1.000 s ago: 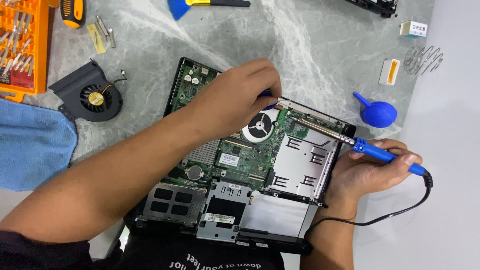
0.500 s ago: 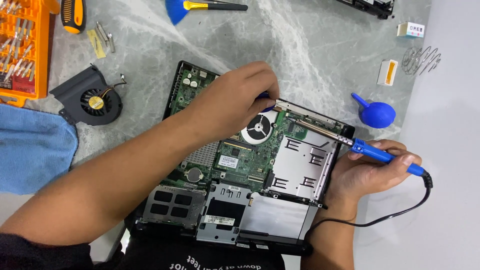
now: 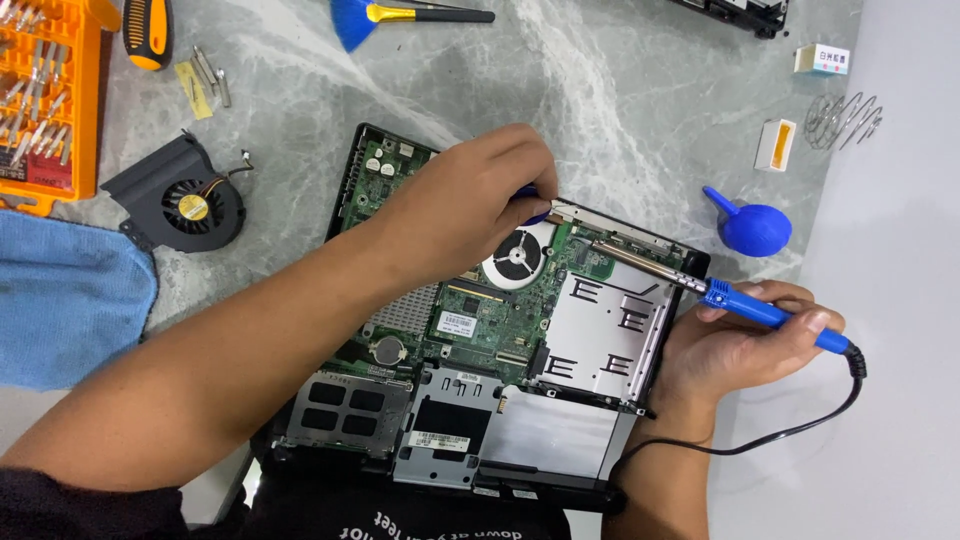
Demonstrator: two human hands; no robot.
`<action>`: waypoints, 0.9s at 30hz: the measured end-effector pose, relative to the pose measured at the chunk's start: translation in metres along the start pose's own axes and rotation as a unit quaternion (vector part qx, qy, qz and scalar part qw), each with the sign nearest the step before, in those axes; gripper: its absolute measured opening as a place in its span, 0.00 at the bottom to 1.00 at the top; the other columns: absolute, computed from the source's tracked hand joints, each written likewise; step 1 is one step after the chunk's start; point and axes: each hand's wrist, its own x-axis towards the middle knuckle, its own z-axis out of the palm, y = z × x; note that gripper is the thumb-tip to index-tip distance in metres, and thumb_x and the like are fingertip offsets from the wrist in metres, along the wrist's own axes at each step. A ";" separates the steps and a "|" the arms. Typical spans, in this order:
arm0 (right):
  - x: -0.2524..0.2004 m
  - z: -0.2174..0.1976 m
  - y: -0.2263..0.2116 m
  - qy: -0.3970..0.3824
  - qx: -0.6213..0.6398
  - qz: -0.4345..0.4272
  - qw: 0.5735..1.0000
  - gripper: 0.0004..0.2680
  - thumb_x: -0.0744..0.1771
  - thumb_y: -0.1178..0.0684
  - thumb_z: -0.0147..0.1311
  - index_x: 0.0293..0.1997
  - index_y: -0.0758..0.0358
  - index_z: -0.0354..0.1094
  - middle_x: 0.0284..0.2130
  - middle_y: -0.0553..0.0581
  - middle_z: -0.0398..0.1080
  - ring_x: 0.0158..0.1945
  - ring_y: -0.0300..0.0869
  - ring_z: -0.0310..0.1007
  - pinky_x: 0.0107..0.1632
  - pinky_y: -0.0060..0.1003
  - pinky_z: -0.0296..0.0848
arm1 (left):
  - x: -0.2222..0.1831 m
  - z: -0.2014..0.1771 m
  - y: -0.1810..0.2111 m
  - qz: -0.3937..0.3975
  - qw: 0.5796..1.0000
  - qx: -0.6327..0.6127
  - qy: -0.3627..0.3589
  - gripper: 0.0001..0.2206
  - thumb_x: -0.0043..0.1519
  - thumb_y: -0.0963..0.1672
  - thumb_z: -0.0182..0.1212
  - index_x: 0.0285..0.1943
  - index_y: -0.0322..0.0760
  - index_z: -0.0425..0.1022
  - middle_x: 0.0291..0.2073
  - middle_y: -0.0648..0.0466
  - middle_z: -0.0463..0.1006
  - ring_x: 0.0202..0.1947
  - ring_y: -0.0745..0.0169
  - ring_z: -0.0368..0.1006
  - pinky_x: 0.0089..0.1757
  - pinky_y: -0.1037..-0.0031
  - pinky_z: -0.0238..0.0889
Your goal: Soldering connections and components on a laptop motherboard using a soldering iron and a spudger.
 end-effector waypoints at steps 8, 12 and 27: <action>0.003 -0.002 0.002 0.020 0.016 0.018 0.999 0.14 0.64 0.39 0.46 0.28 0.60 0.54 0.22 0.54 0.58 0.13 0.39 0.51 0.15 0.30 0.48 | 0.000 0.000 -0.001 0.000 1.000 0.000 -0.002 0.06 0.59 0.36 0.58 0.38 0.35 0.66 0.38 0.51 0.69 0.34 0.56 0.67 0.33 0.69 0.63; 0.002 -0.002 0.002 0.009 0.011 0.007 1.000 0.14 0.65 0.40 0.46 0.29 0.60 0.54 0.22 0.54 0.58 0.13 0.40 0.51 0.17 0.31 0.49 | 0.000 0.000 0.000 -0.003 1.000 -0.003 -0.002 0.06 0.59 0.35 0.58 0.37 0.35 0.66 0.37 0.51 0.69 0.33 0.57 0.67 0.33 0.69 0.63; 0.001 -0.002 0.002 -0.003 0.002 0.000 1.000 0.13 0.66 0.40 0.45 0.32 0.60 0.53 0.23 0.54 0.58 0.13 0.40 0.53 0.19 0.30 0.51 | 0.000 -0.001 0.001 -0.006 1.000 -0.002 -0.007 0.05 0.59 0.36 0.57 0.37 0.35 0.66 0.37 0.52 0.69 0.34 0.58 0.67 0.33 0.70 0.63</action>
